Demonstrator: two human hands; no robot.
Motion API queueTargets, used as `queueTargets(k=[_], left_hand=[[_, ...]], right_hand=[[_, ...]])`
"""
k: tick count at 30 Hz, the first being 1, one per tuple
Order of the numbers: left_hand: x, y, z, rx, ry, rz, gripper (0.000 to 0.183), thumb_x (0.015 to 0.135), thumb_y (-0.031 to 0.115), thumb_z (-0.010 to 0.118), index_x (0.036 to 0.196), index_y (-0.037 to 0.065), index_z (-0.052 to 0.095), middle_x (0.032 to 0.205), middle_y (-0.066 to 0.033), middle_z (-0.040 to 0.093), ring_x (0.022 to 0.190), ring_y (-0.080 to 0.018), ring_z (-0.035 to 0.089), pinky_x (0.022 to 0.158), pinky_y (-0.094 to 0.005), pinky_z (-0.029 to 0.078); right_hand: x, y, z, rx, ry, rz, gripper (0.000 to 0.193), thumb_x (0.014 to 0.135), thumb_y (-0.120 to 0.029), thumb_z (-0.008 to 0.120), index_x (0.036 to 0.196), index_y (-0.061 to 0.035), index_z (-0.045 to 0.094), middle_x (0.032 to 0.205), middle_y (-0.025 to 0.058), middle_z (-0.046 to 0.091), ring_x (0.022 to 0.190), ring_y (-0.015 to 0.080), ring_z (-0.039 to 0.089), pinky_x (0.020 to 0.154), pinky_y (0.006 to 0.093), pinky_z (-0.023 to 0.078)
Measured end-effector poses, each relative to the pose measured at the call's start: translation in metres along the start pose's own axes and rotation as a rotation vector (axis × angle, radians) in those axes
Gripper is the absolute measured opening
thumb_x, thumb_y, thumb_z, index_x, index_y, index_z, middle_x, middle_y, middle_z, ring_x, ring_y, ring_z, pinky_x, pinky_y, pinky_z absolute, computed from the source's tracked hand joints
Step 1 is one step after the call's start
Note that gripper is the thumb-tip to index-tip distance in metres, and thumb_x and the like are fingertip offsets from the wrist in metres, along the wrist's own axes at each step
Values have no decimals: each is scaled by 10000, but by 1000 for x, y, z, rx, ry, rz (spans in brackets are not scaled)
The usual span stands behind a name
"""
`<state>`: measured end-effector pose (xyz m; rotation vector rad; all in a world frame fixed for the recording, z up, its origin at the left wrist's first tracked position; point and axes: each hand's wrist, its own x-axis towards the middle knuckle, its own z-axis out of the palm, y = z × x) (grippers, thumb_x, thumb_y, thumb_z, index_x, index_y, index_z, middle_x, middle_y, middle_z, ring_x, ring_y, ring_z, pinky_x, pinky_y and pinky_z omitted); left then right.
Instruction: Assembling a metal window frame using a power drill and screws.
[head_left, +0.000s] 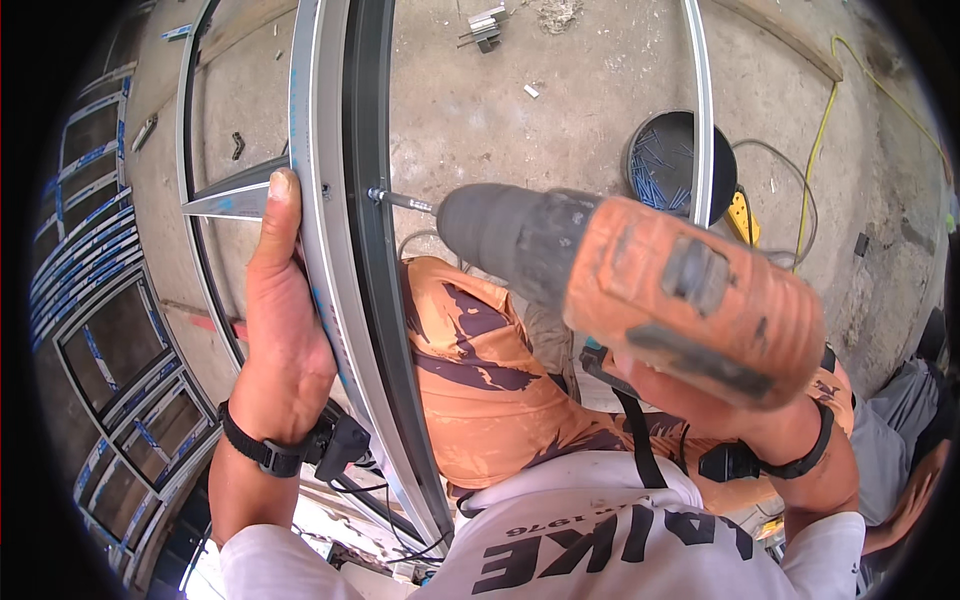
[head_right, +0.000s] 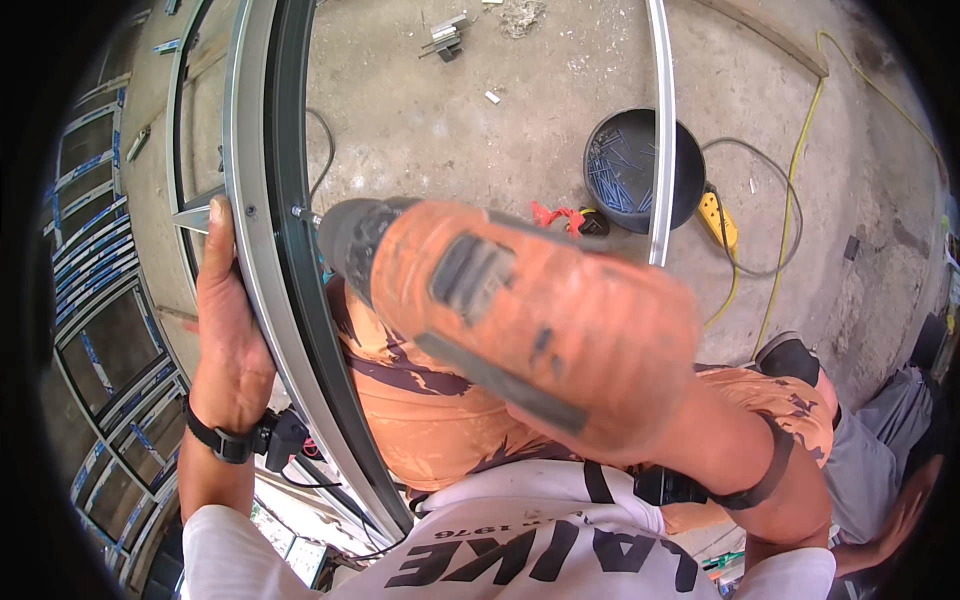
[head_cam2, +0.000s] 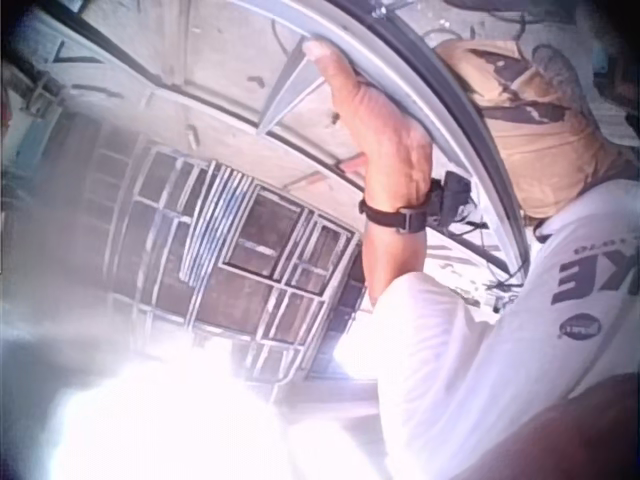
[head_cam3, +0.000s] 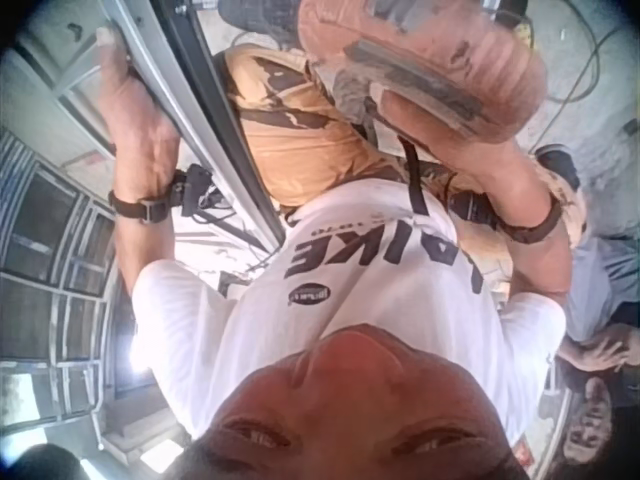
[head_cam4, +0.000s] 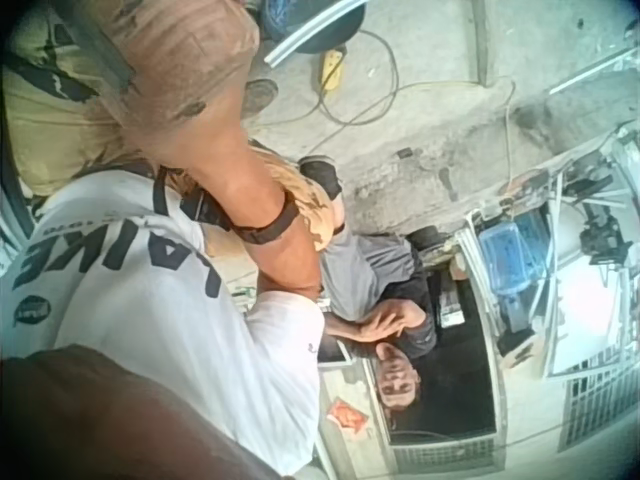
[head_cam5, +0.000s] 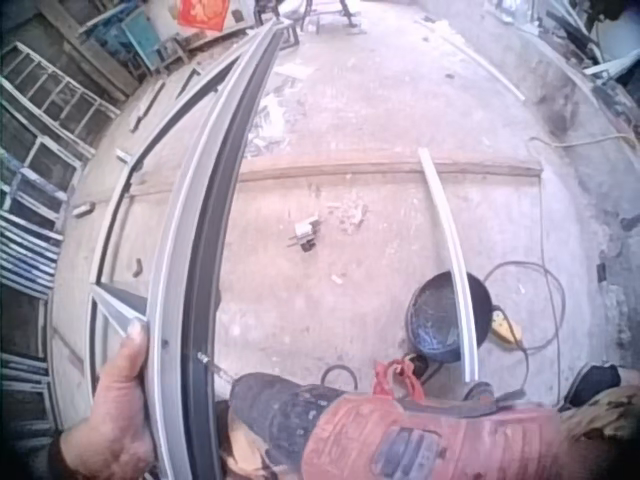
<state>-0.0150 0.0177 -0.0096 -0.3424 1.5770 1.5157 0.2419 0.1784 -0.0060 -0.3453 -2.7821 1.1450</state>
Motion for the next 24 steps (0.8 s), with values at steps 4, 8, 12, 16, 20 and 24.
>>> queueTargets(k=[4,8,12,16,20,24], left_hand=[[1,4,-19,-11,-98,-114,502,938,532,548,1101,64,624,883,-59,671,734,-167,661,644,-319,574],[7,-3,-10,-25,-59,-48,472,935,490,575,1099,50,620,897,-69,684,754,-171,680,648,-307,589],[15,-19,-16,-5,-75,-36,508,914,519,596,1107,51,631,912,-65,678,787,-163,661,672,-311,564],[55,-64,0,-106,-180,-101,450,933,451,607,1079,27,634,887,-73,677,757,-164,653,655,-306,557],[106,-122,1,-113,-123,-132,397,928,377,641,1064,4,646,908,-83,682,781,-178,652,709,-309,543],[138,-173,-4,-137,-61,-130,366,902,305,689,1061,-21,644,935,-94,684,793,-189,645,700,-316,526]], right_hand=[[8,24,16,408,103,-191,405,714,-85,758,1094,-59,622,1000,72,656,930,225,654,810,326,518],[-1,41,46,506,252,18,427,695,-51,779,1094,-40,630,982,83,676,905,189,670,827,309,522],[-3,31,30,270,132,-73,511,709,-36,769,1185,-6,587,1078,100,685,953,152,664,854,297,512],[-27,55,57,468,173,341,623,756,-133,720,1328,-28,495,1131,144,675,1022,278,670,871,326,516],[-15,71,61,278,-110,598,747,777,-211,664,1436,-57,345,1281,200,574,1069,386,616,899,404,505],[-13,88,88,164,-278,619,882,742,-222,683,1473,-23,231,1342,247,486,1071,402,601,914,468,479]])
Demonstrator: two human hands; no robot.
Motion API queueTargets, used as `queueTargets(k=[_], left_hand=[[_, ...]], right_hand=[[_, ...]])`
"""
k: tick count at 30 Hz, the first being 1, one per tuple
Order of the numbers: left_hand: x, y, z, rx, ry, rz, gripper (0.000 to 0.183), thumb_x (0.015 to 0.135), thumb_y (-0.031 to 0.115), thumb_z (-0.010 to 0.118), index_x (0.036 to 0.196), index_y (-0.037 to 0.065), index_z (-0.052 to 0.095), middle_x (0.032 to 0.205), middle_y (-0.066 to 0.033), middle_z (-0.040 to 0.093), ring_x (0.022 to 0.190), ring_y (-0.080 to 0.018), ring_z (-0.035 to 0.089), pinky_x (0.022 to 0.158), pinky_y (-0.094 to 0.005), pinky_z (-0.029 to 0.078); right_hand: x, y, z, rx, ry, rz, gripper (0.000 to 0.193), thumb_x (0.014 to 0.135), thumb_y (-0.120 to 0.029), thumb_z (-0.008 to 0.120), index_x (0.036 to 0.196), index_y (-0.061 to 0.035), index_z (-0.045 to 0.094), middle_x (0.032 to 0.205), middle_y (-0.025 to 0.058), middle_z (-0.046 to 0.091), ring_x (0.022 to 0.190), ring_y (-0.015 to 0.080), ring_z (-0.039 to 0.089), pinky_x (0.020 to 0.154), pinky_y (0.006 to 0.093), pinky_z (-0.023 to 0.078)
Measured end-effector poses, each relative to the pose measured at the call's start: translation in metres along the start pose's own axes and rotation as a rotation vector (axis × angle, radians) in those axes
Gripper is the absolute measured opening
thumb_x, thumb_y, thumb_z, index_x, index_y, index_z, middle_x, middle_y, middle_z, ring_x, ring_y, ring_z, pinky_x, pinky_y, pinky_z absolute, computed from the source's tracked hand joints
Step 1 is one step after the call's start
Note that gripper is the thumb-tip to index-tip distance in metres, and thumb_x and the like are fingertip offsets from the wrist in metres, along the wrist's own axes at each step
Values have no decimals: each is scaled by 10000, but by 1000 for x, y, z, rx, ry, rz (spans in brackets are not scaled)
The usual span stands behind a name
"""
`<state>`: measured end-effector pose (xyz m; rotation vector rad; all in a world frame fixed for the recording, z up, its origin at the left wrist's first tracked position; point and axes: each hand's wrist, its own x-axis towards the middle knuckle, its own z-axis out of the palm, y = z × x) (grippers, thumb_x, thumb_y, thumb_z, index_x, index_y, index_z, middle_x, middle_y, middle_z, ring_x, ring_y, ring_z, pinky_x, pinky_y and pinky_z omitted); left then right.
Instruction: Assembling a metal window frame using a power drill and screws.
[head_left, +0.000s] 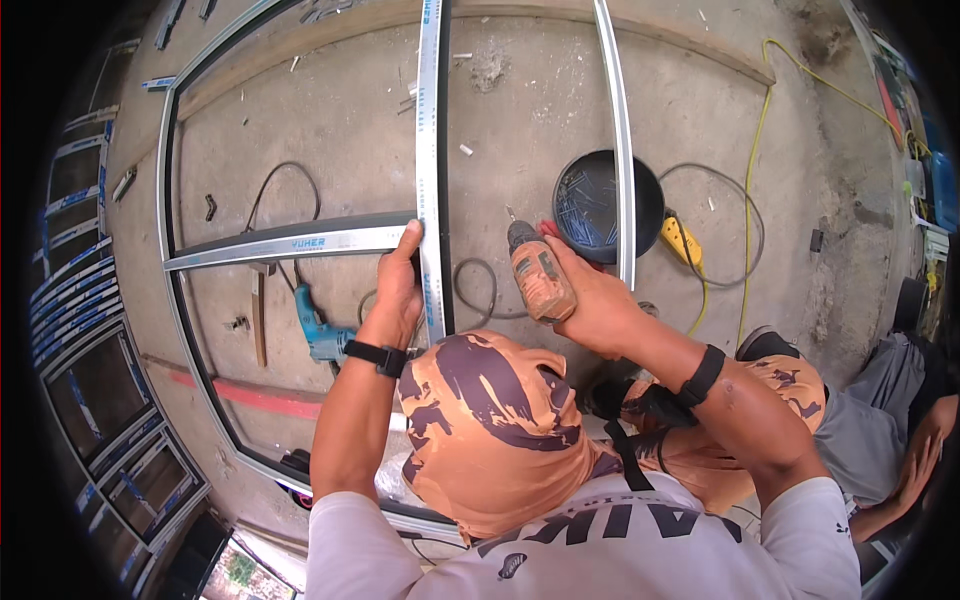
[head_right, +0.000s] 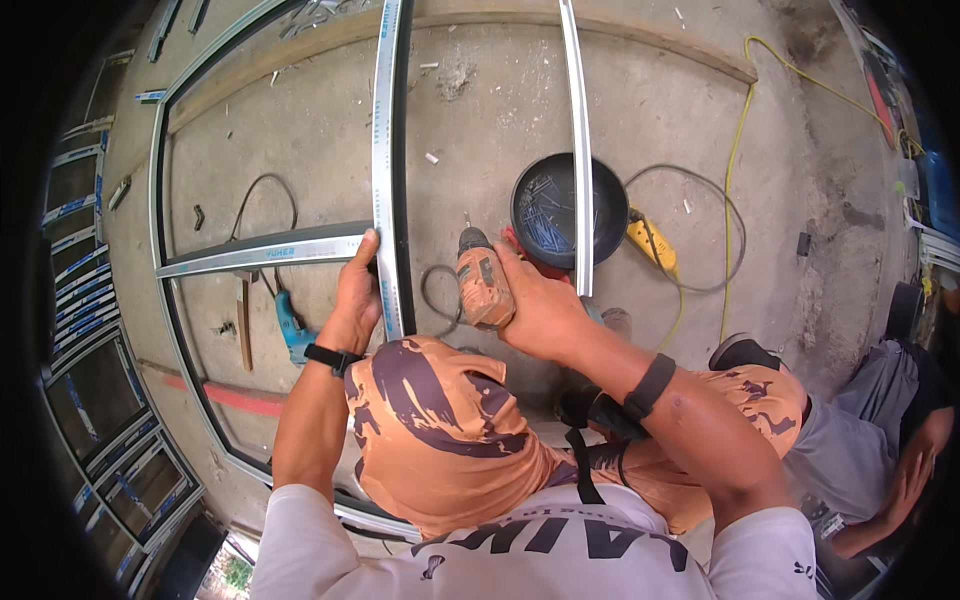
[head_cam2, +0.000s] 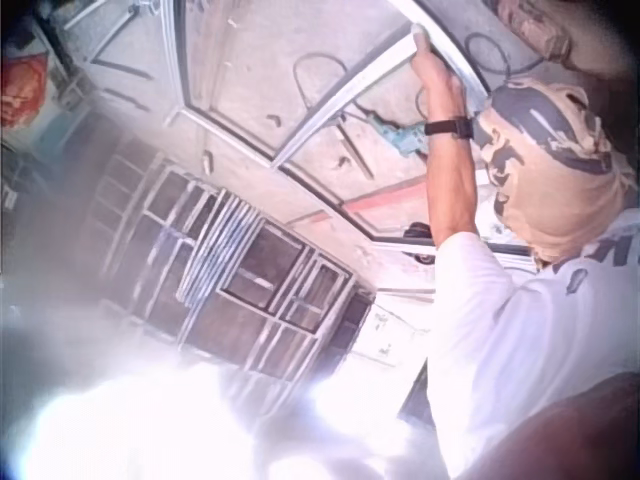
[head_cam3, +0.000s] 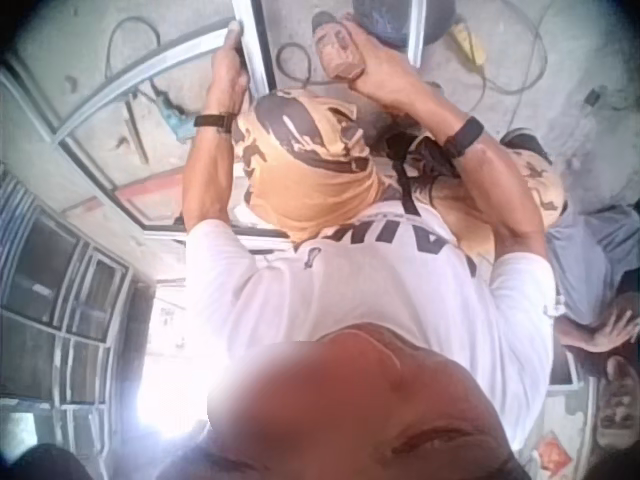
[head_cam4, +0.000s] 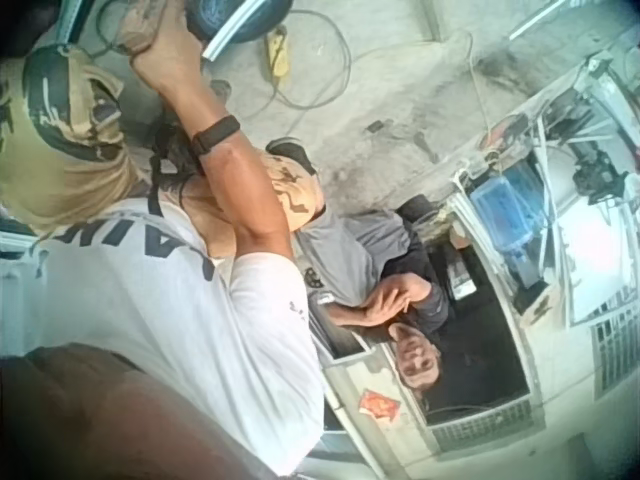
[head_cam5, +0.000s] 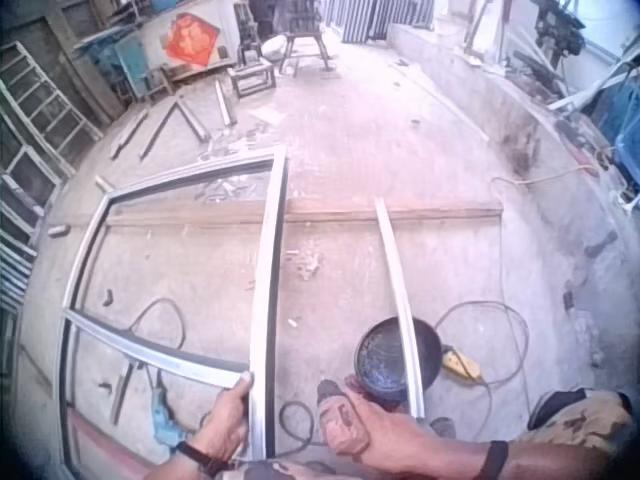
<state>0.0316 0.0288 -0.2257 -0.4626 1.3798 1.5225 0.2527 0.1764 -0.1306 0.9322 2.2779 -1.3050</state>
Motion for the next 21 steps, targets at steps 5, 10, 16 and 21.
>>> queueTargets(k=[5,10,16,21], left_hand=[[13,-32,-6,32,6,-67,369,889,268,703,1060,-54,642,952,-108,678,807,-198,638,722,-337,520],[19,-50,-8,27,2,-1,339,861,195,728,1031,-85,641,939,-117,679,791,-188,644,709,-328,527],[22,-57,-6,120,90,91,401,838,216,748,1025,-122,641,937,-142,683,773,-193,644,687,-327,525],[22,-57,-5,205,147,129,403,829,218,750,1000,-130,643,909,-153,682,753,-188,645,669,-318,521]], right_hand=[[3,0,31,-261,-222,9,969,764,-240,691,1517,-67,105,1231,238,521,993,430,625,803,495,519],[9,12,72,-428,-313,63,816,881,-184,526,1526,-30,51,1177,245,530,922,412,656,743,539,528],[25,34,124,-468,-323,91,899,871,-149,580,1517,-7,-28,1204,263,509,924,412,658,766,514,541],[42,36,135,-457,-284,158,1144,753,-232,778,1502,16,-49,1190,269,518,915,428,648,789,459,536]])
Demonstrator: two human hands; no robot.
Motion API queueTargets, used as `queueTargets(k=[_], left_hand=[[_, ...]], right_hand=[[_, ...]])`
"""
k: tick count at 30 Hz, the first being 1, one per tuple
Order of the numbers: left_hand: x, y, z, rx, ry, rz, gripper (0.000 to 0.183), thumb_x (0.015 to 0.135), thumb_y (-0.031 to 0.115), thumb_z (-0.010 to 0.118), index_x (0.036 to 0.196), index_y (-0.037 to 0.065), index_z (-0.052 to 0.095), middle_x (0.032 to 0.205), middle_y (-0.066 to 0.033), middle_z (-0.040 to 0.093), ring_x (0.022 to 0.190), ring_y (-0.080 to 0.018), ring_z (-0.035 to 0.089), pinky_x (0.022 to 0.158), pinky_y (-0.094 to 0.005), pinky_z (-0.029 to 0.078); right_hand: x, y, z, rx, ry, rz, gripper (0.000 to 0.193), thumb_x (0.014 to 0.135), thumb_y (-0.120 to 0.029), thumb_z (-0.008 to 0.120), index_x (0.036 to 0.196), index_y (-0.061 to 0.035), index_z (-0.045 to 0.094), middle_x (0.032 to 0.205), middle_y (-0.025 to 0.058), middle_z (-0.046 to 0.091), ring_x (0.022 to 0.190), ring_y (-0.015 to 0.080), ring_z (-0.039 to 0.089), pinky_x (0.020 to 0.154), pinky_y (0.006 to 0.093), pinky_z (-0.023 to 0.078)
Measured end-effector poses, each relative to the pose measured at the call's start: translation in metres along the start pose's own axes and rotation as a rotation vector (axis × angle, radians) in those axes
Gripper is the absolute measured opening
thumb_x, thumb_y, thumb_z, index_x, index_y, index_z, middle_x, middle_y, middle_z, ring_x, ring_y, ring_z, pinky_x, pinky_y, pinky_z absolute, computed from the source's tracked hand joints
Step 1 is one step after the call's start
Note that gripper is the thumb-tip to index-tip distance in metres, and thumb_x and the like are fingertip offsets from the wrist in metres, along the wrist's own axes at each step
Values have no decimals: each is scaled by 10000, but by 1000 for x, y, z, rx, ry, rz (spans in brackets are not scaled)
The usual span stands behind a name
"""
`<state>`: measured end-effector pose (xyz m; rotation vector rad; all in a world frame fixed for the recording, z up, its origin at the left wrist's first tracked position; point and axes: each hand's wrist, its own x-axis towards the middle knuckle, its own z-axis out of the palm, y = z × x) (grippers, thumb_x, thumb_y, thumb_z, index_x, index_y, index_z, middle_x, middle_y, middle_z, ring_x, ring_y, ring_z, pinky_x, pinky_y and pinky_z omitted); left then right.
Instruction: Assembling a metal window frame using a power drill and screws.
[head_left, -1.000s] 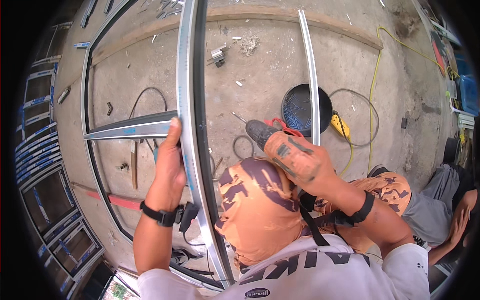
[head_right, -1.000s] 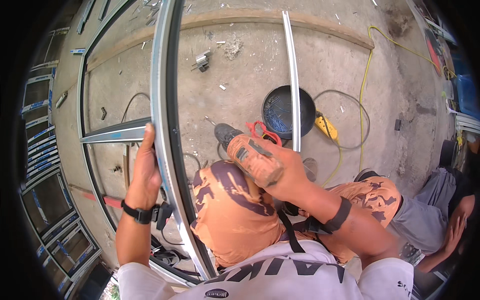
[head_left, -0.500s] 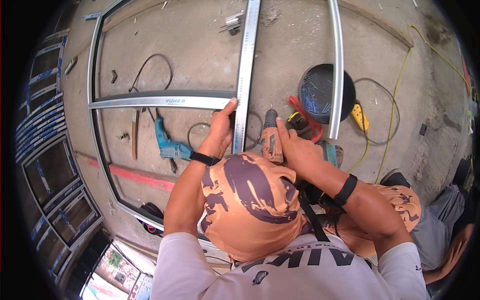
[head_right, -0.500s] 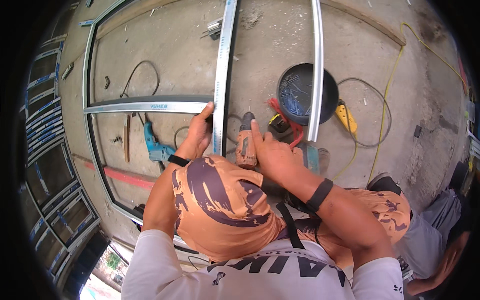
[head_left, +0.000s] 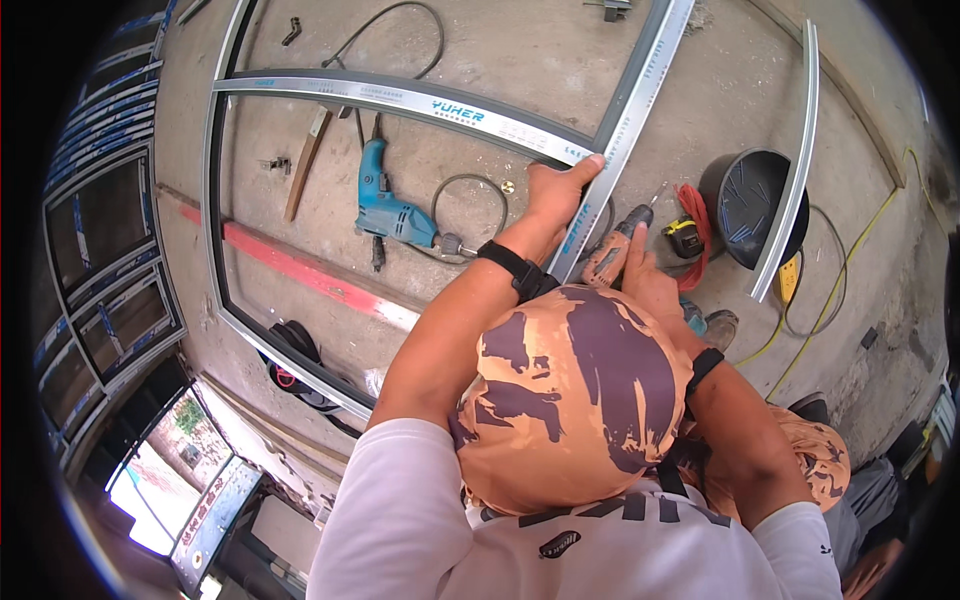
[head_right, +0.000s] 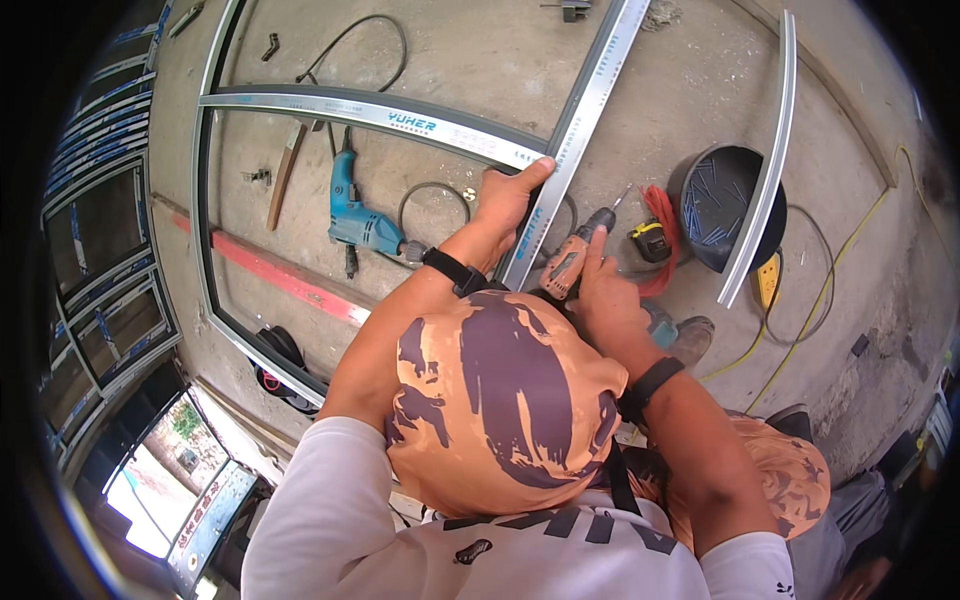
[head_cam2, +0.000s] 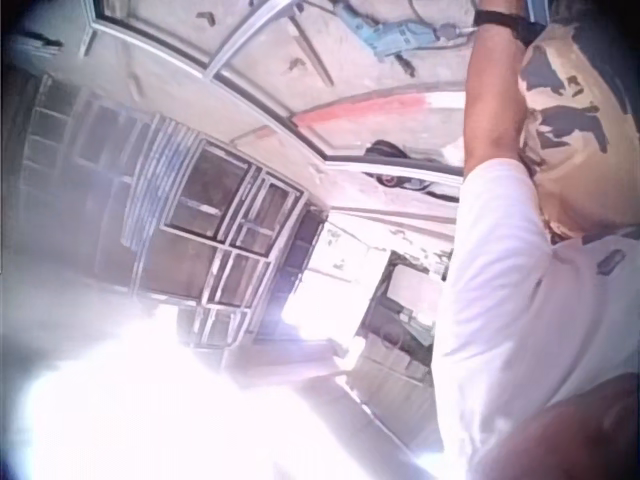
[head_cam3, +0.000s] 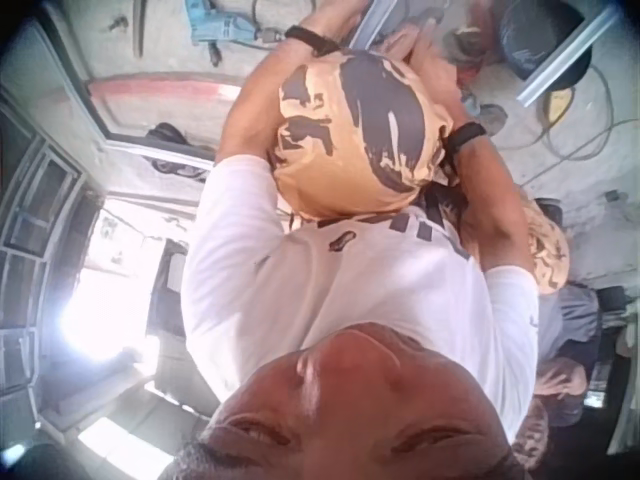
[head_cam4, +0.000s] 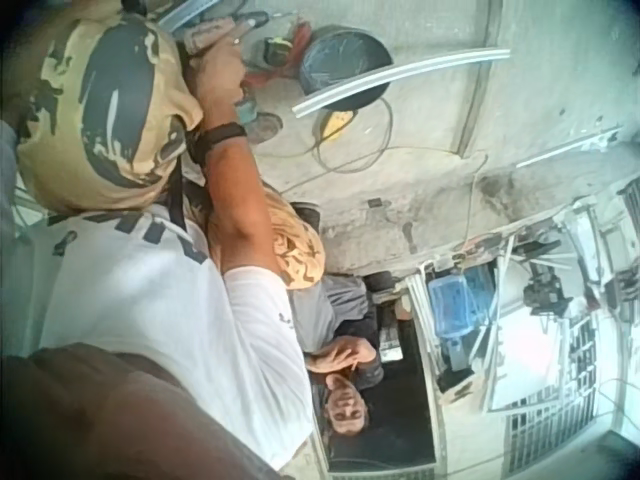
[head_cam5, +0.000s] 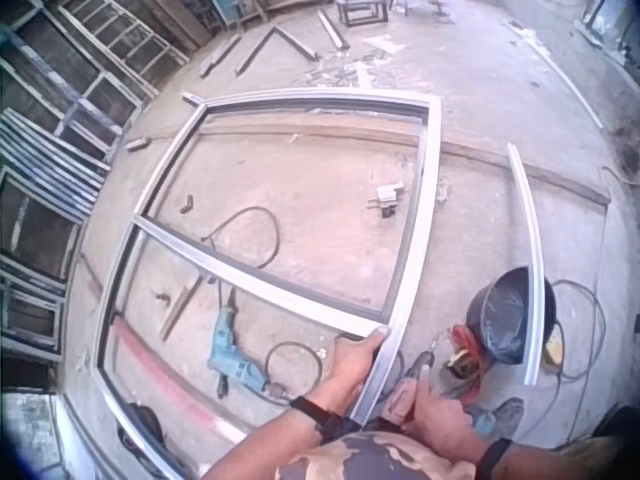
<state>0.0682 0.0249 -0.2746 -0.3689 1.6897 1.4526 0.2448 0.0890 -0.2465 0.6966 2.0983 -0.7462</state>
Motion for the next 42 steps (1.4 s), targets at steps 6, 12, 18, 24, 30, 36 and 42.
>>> queueTargets(k=[6,12,18,24,30,36,42], left_hand=[[-12,0,-60,686,139,297,643,751,276,758,1211,-106,521,975,-203,681,899,-262,668,787,-323,523],[-14,27,-136,685,287,386,520,767,202,731,1181,-69,570,994,-185,668,917,-263,657,823,-330,515],[70,59,-203,1048,568,443,620,734,249,710,1237,-69,534,1223,-294,558,1151,-423,530,1007,-438,419],[150,88,-330,1356,735,220,688,719,302,735,1259,-63,512,1236,-299,563,1180,-435,524,1015,-455,427],[210,75,-369,1112,617,408,718,794,298,715,1334,-62,406,1223,-304,587,1158,-418,571,966,-438,448],[215,78,-331,1125,759,277,611,842,333,671,1252,-49,428,1152,-295,625,1109,-433,595,932,-463,469],[198,100,-319,1197,872,30,572,863,446,584,1139,-54,575,1101,-274,651,1048,-434,621,898,-472,492]], right_hand=[[-1,21,-35,-103,89,-56,995,757,-159,750,1512,-15,118,1168,228,552,903,384,654,768,444,530],[-4,64,-126,-192,1125,-55,752,743,-125,752,1403,-65,397,1370,216,456,1215,404,483,1021,433,398],[2,133,-132,5,937,359,833,742,-145,747,1452,-47,323,1384,241,442,1183,412,519,975,450,441],[-15,94,-136,443,1051,286,727,766,-155,629,1435,-62,361,1109,241,629,960,395,639,827,446,495],[-22,29,-162,600,1081,109,672,767,-200,639,1380,-81,390,926,195,658,827,327,666,754,420,512],[0,-21,-174,532,914,-16,718,770,-172,613,1421,-77,323,1015,230,640,901,400,645,814,454,505],[19,-43,-170,523,734,18,721,796,-162,604,1428,-44,280,1221,284,560,1033,449,596,913,475,471]])
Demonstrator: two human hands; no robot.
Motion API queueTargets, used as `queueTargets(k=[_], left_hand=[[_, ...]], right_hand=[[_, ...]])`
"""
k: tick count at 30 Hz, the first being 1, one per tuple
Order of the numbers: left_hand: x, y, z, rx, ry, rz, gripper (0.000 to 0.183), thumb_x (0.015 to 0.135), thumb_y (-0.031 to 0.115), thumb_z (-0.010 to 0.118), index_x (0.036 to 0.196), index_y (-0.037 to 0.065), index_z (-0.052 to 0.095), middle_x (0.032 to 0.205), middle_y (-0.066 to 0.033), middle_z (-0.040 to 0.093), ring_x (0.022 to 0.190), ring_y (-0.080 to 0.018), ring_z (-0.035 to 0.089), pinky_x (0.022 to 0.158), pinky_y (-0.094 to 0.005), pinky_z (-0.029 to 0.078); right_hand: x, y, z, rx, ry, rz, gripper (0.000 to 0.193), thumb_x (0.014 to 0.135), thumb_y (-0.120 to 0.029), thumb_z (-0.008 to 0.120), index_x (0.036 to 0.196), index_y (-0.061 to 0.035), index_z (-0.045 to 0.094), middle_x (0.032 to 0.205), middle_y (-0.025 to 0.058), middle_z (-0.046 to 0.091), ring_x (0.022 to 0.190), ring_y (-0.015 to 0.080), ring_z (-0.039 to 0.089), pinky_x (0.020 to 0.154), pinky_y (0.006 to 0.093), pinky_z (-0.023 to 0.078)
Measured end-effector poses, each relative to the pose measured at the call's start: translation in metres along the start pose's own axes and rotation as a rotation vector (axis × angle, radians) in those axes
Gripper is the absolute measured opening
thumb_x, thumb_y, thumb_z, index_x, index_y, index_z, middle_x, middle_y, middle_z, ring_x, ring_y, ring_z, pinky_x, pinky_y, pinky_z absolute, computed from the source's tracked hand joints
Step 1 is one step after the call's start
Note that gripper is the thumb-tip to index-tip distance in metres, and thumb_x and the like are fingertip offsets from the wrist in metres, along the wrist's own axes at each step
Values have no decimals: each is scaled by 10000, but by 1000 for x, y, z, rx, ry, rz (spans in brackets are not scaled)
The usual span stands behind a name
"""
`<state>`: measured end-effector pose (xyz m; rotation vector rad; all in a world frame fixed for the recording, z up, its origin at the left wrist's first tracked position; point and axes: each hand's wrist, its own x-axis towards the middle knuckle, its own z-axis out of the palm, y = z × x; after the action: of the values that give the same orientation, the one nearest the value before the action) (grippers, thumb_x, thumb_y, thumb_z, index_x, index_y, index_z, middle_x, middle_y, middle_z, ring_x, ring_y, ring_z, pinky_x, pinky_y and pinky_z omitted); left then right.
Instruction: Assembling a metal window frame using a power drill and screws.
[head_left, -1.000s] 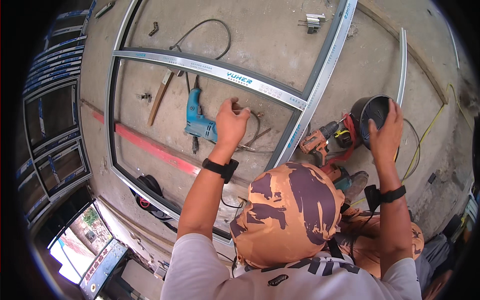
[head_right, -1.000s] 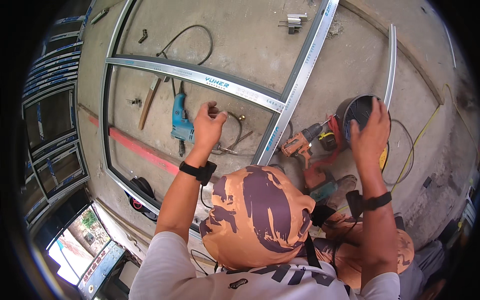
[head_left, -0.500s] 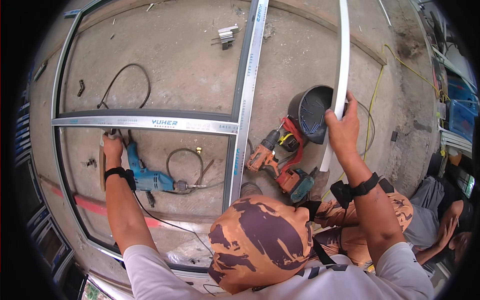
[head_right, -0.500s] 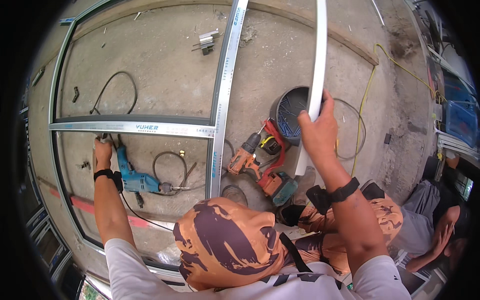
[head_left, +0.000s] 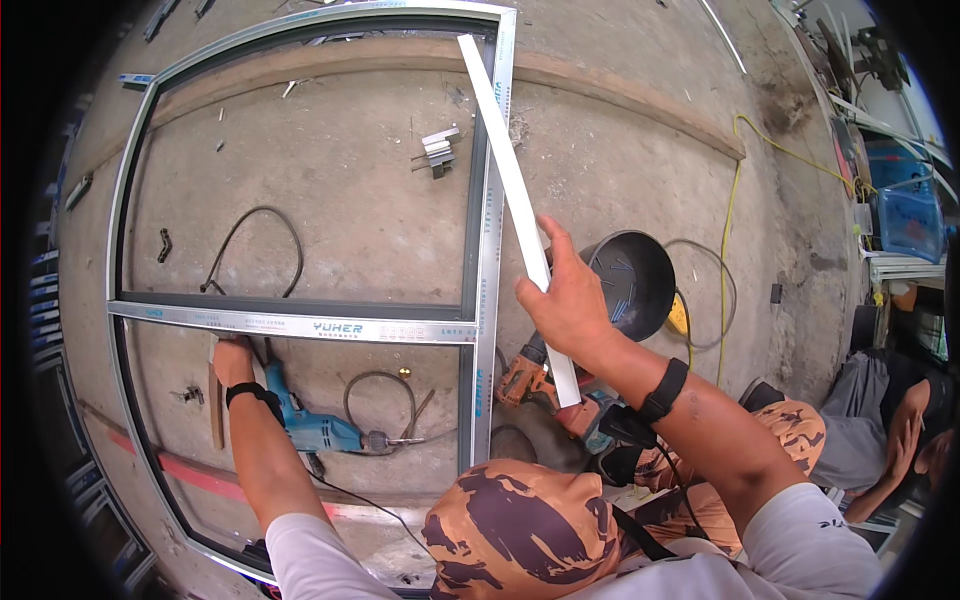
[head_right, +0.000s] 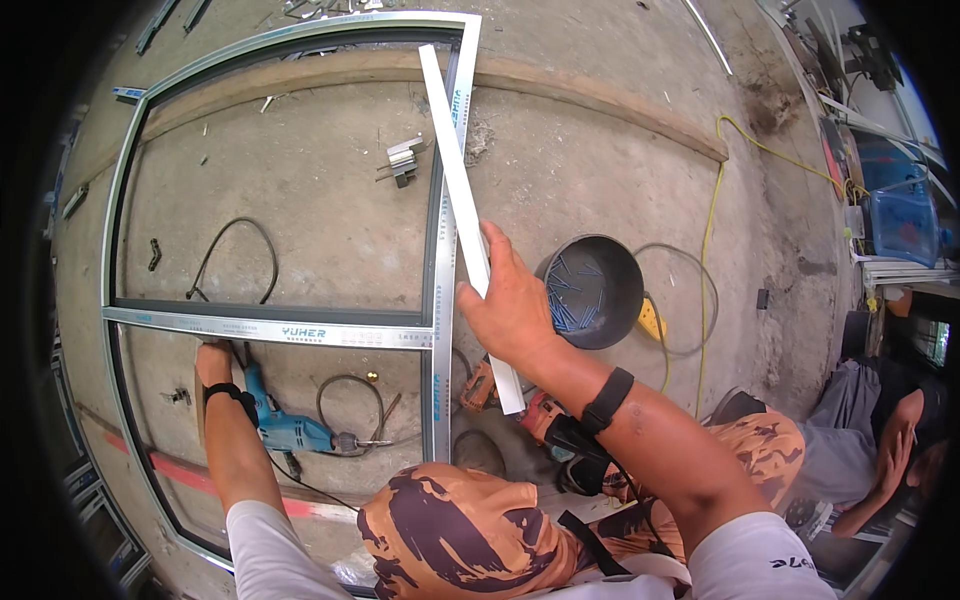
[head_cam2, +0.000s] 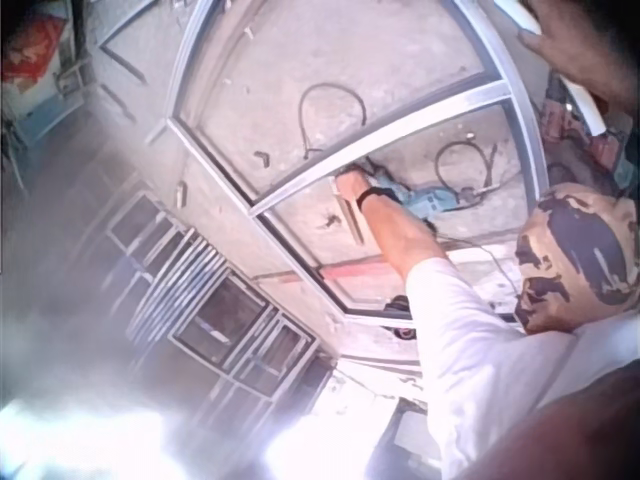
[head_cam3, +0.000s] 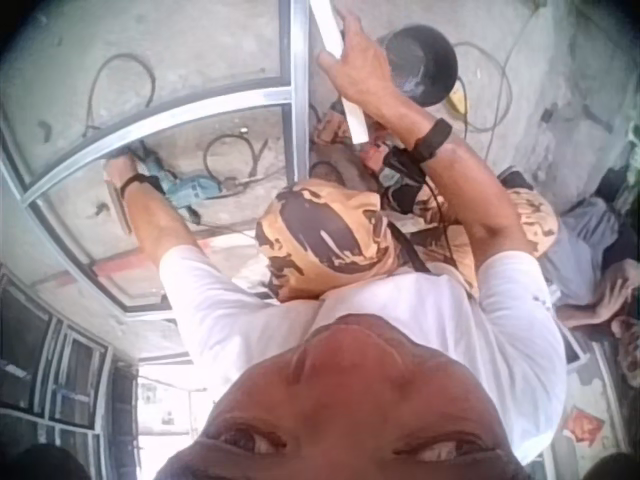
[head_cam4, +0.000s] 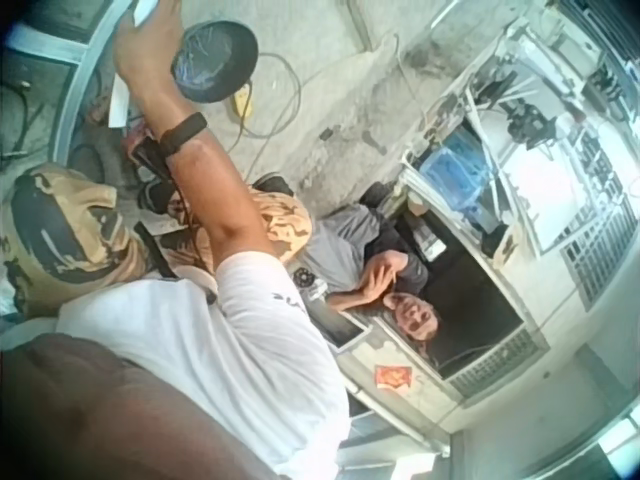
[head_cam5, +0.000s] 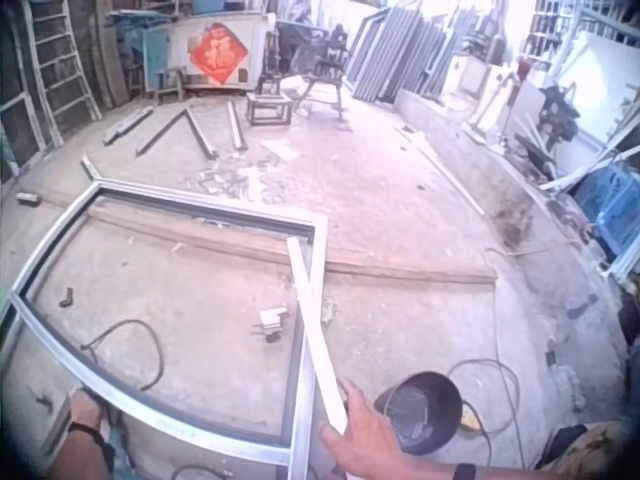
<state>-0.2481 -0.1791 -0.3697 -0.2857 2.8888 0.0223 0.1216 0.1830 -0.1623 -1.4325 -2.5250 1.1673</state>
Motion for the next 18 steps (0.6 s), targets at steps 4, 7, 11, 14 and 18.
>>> queueTargets(k=[4,7,11,14,18], left_hand=[[5,-30,-11,98,-19,244,533,834,496,601,972,-8,702,990,-265,675,995,-419,641,853,-485,505],[-22,-26,-35,118,-17,271,532,810,516,609,940,13,721,950,-255,683,959,-416,650,819,-484,511],[-90,-27,-71,84,-32,424,510,794,504,595,853,10,708,828,-268,660,832,-425,650,718,-492,498],[-148,-26,-70,73,-104,614,429,799,451,610,762,27,665,671,-234,615,682,-421,622,618,-489,471],[-243,-11,-70,-7,-359,924,273,828,295,624,779,33,681,713,-228,626,667,-389,626,626,-427,496]], right_hand=[[5,-5,15,67,83,-5,744,795,-200,638,1438,-58,293,1046,230,615,936,390,634,849,442,481],[21,-18,16,122,41,48,739,782,-168,633,1417,-8,289,1248,288,543,1093,434,578,942,464,457],[29,-18,28,134,44,78,751,767,-162,653,1411,-7,301,1269,282,530,1121,428,565,960,456,448],[33,-7,34,135,67,95,750,760,-159,662,1404,-7,309,1287,275,515,1127,425,561,964,452,448],[34,-7,51,257,84,116,739,771,-179,667,1400,-10,316,1319,265,487,1137,418,553,969,449,444]])
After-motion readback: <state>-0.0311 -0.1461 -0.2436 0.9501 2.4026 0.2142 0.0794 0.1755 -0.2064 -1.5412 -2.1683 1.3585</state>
